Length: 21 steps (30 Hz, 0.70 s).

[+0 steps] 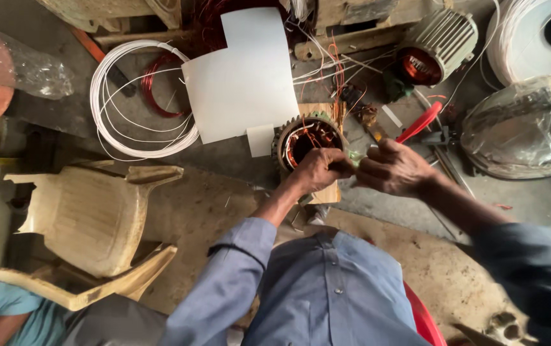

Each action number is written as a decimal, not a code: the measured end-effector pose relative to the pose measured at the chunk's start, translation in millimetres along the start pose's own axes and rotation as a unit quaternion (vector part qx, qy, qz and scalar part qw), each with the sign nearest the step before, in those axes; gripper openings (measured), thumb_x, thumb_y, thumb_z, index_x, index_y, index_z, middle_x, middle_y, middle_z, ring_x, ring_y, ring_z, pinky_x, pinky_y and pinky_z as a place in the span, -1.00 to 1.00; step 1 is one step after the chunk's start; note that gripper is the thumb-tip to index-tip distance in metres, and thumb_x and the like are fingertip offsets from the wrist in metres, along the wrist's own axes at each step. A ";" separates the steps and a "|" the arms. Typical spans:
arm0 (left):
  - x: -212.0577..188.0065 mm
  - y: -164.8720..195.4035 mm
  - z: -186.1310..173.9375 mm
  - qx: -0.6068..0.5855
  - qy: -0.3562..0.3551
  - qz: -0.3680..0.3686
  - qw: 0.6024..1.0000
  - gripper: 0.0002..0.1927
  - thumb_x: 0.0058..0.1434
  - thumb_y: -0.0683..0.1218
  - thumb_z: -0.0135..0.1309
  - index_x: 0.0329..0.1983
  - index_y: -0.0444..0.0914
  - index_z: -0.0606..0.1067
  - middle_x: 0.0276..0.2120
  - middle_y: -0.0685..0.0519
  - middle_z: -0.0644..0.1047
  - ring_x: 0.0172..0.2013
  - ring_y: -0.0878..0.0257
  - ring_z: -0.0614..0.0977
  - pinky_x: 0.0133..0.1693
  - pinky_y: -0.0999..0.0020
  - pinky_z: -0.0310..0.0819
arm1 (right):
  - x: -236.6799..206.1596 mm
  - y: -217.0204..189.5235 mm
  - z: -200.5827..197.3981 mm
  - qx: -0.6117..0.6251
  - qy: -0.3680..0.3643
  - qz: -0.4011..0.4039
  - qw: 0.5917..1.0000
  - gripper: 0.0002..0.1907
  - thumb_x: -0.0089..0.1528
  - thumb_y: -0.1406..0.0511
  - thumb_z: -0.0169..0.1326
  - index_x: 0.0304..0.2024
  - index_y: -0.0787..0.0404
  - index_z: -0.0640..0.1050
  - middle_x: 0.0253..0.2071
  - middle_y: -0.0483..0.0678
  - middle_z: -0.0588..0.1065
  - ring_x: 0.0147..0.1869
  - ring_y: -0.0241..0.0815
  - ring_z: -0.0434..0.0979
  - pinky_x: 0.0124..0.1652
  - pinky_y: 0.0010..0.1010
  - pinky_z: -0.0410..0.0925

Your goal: The person works on an electric motor stator on a cluttered workbench, using pliers to cut and trim copper wire ends inside the stator and pressing the wound copper coils into place by hand. They pick up wire ends, cut them, and continue arranging the coil windings in the slots.

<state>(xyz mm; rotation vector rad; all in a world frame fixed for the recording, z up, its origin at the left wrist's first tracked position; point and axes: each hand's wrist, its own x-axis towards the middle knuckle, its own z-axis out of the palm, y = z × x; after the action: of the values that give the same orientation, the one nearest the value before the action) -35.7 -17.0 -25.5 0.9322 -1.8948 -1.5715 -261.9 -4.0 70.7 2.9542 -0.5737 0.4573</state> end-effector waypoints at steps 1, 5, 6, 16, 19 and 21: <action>-0.4 0.6 0.3 -0.036 -0.006 -0.007 0.999 -0.85 0.11 -0.22 0.27 -0.23 -0.24 0.65 -0.31 0.04 0.67 -0.24 0.29 0.71 -0.15 0.36 0.61 | 1.7 0.5 -8.6 -0.006 -0.047 -0.025 0.999 -0.70 0.14 0.08 0.28 -0.40 0.03 0.45 -0.42 -0.16 0.34 -0.33 -0.20 0.41 -0.32 -0.28 0.24; -2.1 2.8 -0.4 -0.058 -0.018 0.002 0.998 -0.88 0.14 -0.22 0.26 -0.24 -0.24 0.65 -0.32 0.07 0.67 -0.24 0.32 0.70 -0.13 0.40 0.61 | 5.7 -1.1 -25.0 0.006 -0.036 -0.029 0.999 -0.67 0.16 0.06 0.24 -0.43 0.08 0.43 -0.43 -0.15 0.31 -0.36 -0.21 0.37 -0.30 -0.29 0.25; -2.5 3.5 -0.3 -0.057 -0.017 -0.012 0.998 -0.86 0.14 -0.22 0.26 -0.22 -0.24 0.64 -0.32 0.07 0.67 -0.24 0.33 0.70 -0.14 0.40 0.60 | 6.2 -1.3 -23.6 -0.018 -0.050 -0.002 0.999 -0.65 0.13 0.02 0.23 -0.43 0.09 0.45 -0.44 -0.13 0.32 -0.37 -0.19 0.38 -0.30 -0.29 0.25; -4.8 8.3 -0.5 0.004 0.007 0.027 1.000 -0.87 0.12 -0.19 0.28 -0.25 -0.20 0.64 -0.30 0.07 0.68 -0.23 0.27 0.72 -0.15 0.35 0.59 | -39.1 -95.7 21.4 0.386 0.190 0.600 0.674 -0.70 0.30 0.10 0.21 -0.16 0.20 0.58 -0.29 -0.25 0.54 -0.19 -0.41 0.51 -0.23 -0.53 0.34; -4.4 12.5 2.1 0.019 0.022 0.021 0.999 -0.88 0.12 -0.18 0.28 -0.26 -0.19 0.64 -0.31 0.08 0.67 -0.25 0.26 0.72 -0.16 0.35 0.60 | -25.4 -124.9 61.8 0.548 0.208 0.713 0.384 -0.71 0.28 0.10 0.10 -0.18 0.18 0.56 -0.43 -0.24 0.45 -0.41 -0.43 0.39 -0.44 -0.55 0.24; -6.4 14.9 1.8 0.032 0.037 0.012 0.999 -0.88 0.12 -0.18 0.27 -0.25 -0.19 0.64 -0.31 0.07 0.67 -0.25 0.26 0.72 -0.17 0.36 0.61 | -5.1 -130.0 90.7 0.659 0.322 0.646 0.210 -0.63 0.39 0.05 0.00 -0.17 0.21 0.55 -0.45 -0.20 0.39 -0.45 -0.41 0.32 -0.43 -0.57 0.20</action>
<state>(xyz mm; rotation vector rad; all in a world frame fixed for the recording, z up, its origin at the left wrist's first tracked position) -35.7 -9.5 -11.0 0.9764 -1.9085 -1.4496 -192.3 104.3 -22.0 -0.1480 1.2445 -1.1274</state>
